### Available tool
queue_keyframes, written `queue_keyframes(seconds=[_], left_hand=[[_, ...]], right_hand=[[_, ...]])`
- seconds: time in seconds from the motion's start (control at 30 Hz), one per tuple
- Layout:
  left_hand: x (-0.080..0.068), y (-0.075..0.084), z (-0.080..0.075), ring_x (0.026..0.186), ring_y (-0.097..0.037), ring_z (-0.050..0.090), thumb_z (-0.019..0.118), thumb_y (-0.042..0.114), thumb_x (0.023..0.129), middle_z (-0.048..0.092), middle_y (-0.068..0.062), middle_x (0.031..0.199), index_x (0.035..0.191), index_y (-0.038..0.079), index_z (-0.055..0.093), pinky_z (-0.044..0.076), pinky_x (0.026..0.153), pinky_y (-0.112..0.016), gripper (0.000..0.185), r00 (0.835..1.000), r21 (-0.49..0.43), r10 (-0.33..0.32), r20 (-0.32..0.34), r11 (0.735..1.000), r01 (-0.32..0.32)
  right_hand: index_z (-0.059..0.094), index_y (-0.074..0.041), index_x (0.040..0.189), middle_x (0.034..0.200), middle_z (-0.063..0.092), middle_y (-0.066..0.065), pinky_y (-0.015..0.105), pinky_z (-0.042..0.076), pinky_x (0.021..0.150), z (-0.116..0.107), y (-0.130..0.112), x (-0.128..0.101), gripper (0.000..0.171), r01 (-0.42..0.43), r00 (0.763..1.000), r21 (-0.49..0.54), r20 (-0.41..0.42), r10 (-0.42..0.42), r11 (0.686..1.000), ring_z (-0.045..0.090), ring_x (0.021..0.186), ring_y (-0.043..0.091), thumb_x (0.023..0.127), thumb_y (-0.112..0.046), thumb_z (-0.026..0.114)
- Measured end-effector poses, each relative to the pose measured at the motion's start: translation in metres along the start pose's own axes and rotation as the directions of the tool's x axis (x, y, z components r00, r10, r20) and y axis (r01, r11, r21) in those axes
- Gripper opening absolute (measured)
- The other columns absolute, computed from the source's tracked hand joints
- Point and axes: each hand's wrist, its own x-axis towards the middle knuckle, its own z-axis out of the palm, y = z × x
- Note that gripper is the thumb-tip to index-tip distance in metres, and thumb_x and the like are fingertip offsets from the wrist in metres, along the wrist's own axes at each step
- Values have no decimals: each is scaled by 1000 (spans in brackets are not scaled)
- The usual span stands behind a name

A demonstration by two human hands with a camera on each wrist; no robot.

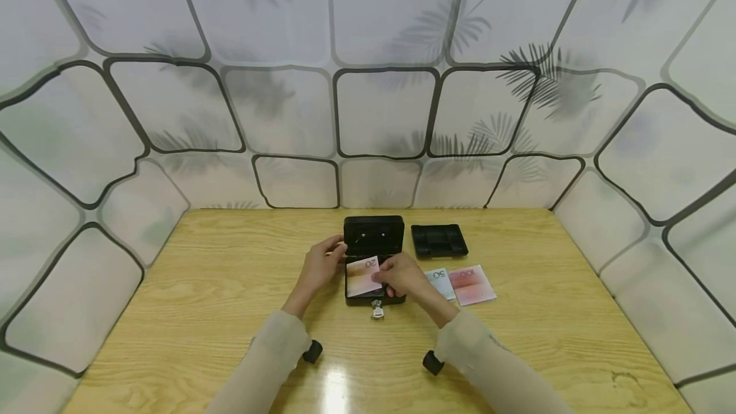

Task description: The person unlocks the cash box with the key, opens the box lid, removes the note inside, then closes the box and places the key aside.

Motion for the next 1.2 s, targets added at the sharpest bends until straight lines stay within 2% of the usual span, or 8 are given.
queue_keyframes(seconds=[0.33,0.5,0.6,0.77,0.87,1.03,1.2], left_hand=[[1,-2,-1,99,-33,73,60,10,106,68,-25,123,138,-3,62,63,81,-39,35,1000,-7,-19,5,1000,19],[2,-2,0,98,-32,73,60,10,106,69,-24,121,137,-2,63,63,81,-39,33,1000,3,-13,8,1000,13],[2,-2,0,96,-32,73,60,9,106,70,-24,120,136,-3,63,63,79,-38,33,1000,-13,-15,10,1000,15],[2,-3,0,96,-32,74,60,10,106,70,-25,120,136,-3,64,63,78,-38,33,1000,2,-2,10,1000,2],[2,-4,0,96,-33,74,59,10,106,70,-25,120,135,-3,64,63,78,-38,32,1000,15,13,11,1000,-13],[2,-3,-1,98,-32,73,61,11,106,71,-23,118,134,-2,65,63,80,-40,32,1000,46,25,-2,999,-25],[1,-3,-1,100,-32,73,60,11,106,71,-23,117,134,-3,66,63,82,-41,32,999,75,35,-5,997,-35]], right_hand=[[63,-6,75,53,47,2,22,26,43,-18,-6,-10,26,-4,999,117,50,-2,993,41,46,10,99,-13,70],[73,-3,88,55,50,1,23,27,44,-29,-9,-13,16,26,998,139,53,-33,990,45,47,10,99,-14,71],[75,-2,91,55,50,1,24,25,44,-36,-11,-15,15,40,997,146,65,-50,989,44,46,9,99,-14,71],[72,-3,88,56,50,1,23,23,43,-46,-15,-19,19,48,995,149,74,-59,988,42,46,8,99,-18,71],[72,-6,86,57,53,2,24,23,44,-53,-17,-23,18,47,997,145,51,-55,988,42,47,9,99,-19,72],[65,-7,79,57,50,2,25,24,45,-68,-17,-28,25,55,997,128,41,-61,990,42,48,12,100,-20,71],[70,-3,88,60,53,2,23,25,43,-83,-12,-35,21,58,998,107,25,-61,993,41,49,10,100,-20,71]])
